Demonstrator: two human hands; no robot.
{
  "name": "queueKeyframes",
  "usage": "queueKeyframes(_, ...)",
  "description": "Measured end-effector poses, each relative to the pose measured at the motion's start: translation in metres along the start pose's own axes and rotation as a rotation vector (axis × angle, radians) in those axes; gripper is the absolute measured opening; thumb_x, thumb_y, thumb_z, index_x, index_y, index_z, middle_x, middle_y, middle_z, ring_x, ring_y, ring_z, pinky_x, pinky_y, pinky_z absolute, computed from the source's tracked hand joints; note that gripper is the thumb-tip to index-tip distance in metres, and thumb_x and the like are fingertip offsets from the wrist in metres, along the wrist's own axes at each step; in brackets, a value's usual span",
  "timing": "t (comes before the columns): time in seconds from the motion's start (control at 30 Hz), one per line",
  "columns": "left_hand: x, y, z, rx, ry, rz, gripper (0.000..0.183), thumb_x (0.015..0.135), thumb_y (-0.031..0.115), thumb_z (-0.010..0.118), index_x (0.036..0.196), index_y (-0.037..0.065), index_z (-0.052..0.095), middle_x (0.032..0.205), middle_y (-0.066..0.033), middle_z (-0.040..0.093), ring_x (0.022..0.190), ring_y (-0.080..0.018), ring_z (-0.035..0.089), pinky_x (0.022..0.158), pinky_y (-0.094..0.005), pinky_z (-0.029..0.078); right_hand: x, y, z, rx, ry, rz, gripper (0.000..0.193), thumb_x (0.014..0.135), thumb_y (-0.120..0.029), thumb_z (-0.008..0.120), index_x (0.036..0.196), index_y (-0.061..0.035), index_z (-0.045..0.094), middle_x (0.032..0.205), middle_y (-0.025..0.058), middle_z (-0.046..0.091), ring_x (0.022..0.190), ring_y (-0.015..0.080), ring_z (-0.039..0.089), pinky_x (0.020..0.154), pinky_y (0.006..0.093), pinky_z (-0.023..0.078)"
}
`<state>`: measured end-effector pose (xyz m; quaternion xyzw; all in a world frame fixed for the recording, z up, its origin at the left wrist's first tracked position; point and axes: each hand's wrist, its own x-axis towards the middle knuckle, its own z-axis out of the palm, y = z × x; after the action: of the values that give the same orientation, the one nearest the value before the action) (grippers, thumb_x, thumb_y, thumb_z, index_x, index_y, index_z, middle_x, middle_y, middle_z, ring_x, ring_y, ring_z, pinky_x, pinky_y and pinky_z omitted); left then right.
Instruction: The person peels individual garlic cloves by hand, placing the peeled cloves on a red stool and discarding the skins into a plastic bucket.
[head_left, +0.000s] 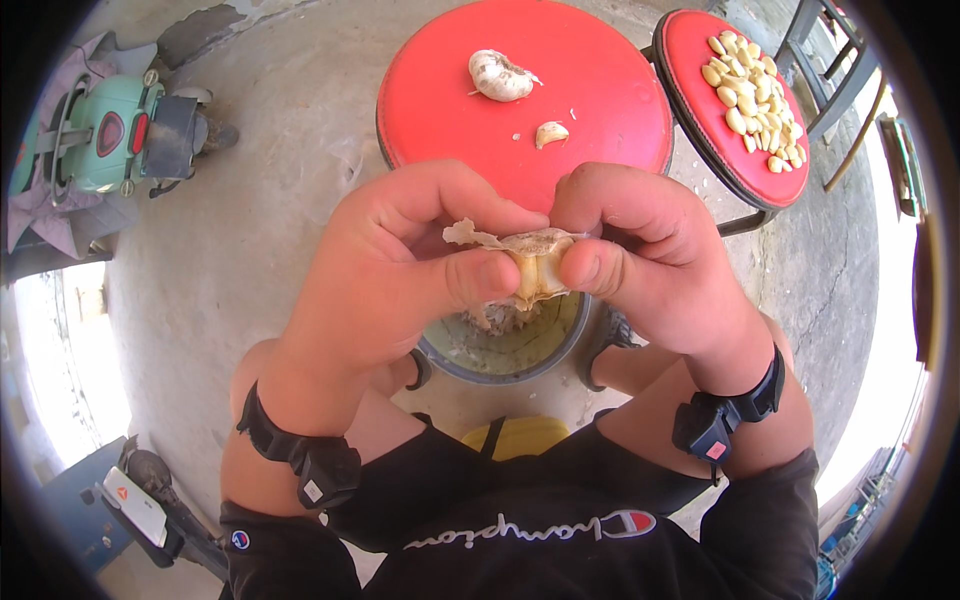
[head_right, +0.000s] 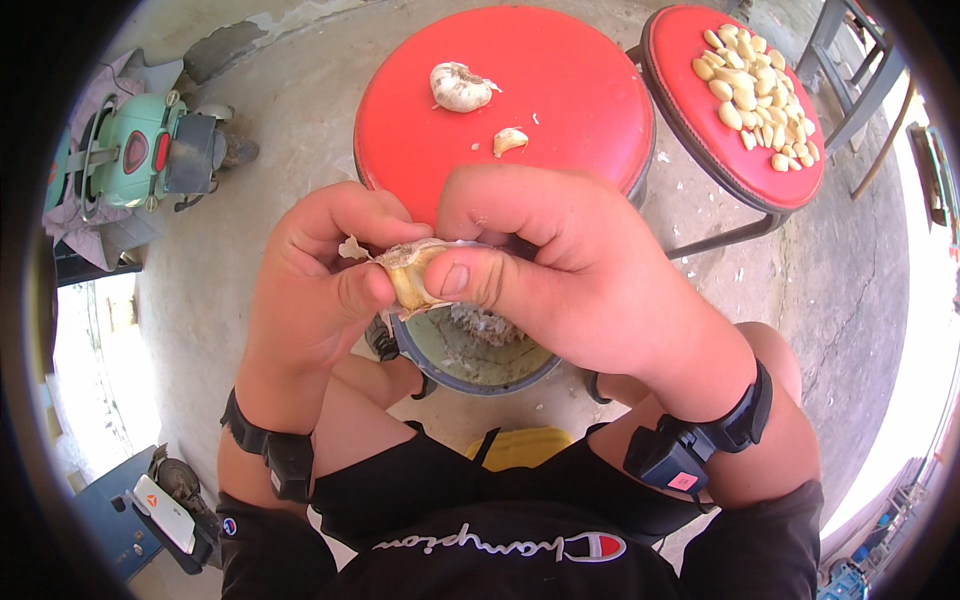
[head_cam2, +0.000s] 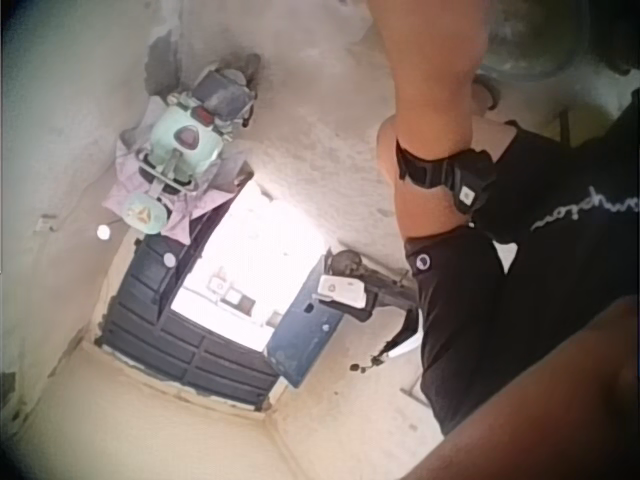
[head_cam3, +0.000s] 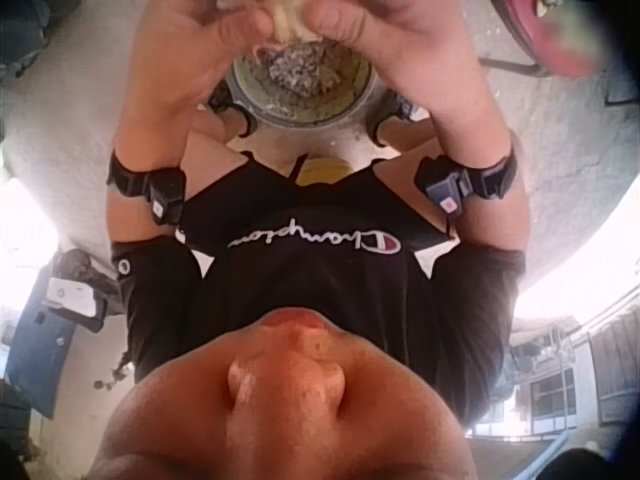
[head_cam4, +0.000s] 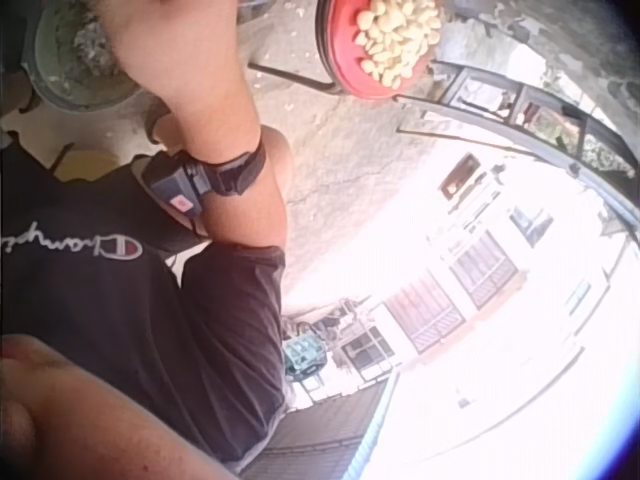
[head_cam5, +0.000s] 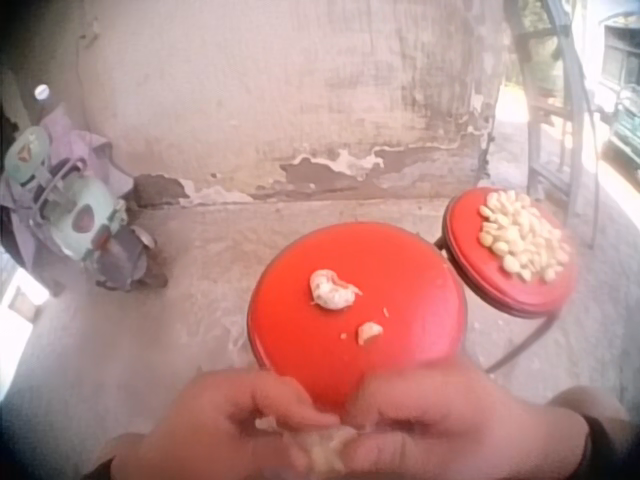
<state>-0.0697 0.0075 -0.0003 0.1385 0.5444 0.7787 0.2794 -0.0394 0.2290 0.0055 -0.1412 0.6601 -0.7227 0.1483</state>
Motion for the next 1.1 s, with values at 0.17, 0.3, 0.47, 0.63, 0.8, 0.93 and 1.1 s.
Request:
queueKeyframes(0.17,-0.005,0.009,0.007,0.047,0.013,-0.020,0.038,0.082,0.028,0.084,0.105,0.002,0.069,0.096,-0.0061,0.067,0.088,-0.0131,0.064,0.076,-0.0265,0.049,-0.004,-0.005,0.000,-0.027,-0.028,-0.008,0.031,0.094,-0.028,0.072,0.089,-0.0025,0.055,0.083,0.0011,0.054,0.074,0.0100,0.047,0.065,0.0254,0.041)
queueKeyframes(0.3,-0.006,0.008,0.010,0.040,0.027,-0.015,0.037,0.081,0.026,0.085,0.105,0.002,0.070,0.095,-0.0056,0.066,0.086,-0.0124,0.063,0.075,-0.0254,0.047,-0.005,-0.002,-0.002,-0.088,-0.039,-0.068,0.035,0.092,-0.032,0.073,0.088,-0.0022,0.055,0.080,0.0026,0.053,0.072,0.0117,0.047,0.063,0.0263,0.040)
queueKeyframes(0.47,-0.005,0.009,0.010,0.054,0.018,-0.015,0.037,0.080,0.025,0.085,0.104,0.002,0.070,0.093,-0.0058,0.066,0.084,-0.0120,0.062,0.073,-0.0253,0.047,-0.006,0.000,-0.005,-0.125,-0.053,-0.077,0.038,0.091,-0.034,0.073,0.087,-0.0017,0.055,0.079,0.0035,0.052,0.070,0.0129,0.047,0.063,0.0269,0.040)
queueKeyframes(0.63,-0.005,0.009,0.010,0.047,0.011,-0.023,0.036,0.080,0.024,0.086,0.104,0.002,0.070,0.093,-0.0055,0.065,0.084,-0.0116,0.062,0.073,-0.0249,0.046,-0.006,0.001,-0.005,-0.142,-0.047,-0.100,0.040,0.091,-0.037,0.073,0.086,-0.0015,0.055,0.076,0.0045,0.052,0.068,0.0144,0.046,0.061,0.0278,0.039)
queueKeyframes(0.8,-0.006,0.007,0.010,0.047,-0.001,-0.001,0.034,0.080,0.021,0.085,0.104,0.002,0.070,0.095,-0.0059,0.066,0.087,-0.0119,0.062,0.076,-0.0251,0.047,-0.006,0.002,-0.005,-0.142,-0.050,-0.099,0.043,0.091,-0.040,0.073,0.084,-0.0015,0.054,0.075,0.0050,0.051,0.066,0.0153,0.046,0.060,0.0286,0.038)
queueKeyframes(0.93,-0.006,0.003,0.000,0.033,-0.126,0.070,0.025,0.086,0.005,0.078,0.108,-0.002,0.068,0.106,-0.0077,0.071,0.100,-0.0133,0.065,0.088,-0.0277,0.054,-0.006,0.001,-0.003,-0.112,-0.043,-0.085,0.044,0.091,-0.040,0.073,0.084,-0.0014,0.054,0.075,0.0053,0.051,0.066,0.0157,0.046,0.059,0.0290,0.038)
queueKeyframes(1.1,-0.007,0.007,0.010,0.048,-0.020,-0.019,0.036,0.082,0.024,0.084,0.103,0.001,0.069,0.092,-0.0079,0.066,0.078,-0.0126,0.062,0.067,-0.0248,0.048,-0.008,0.001,-0.004,-0.142,-0.051,-0.071,0.043,0.091,-0.039,0.072,0.084,-0.0012,0.054,0.074,0.0058,0.051,0.065,0.0161,0.046,0.060,0.0296,0.038)
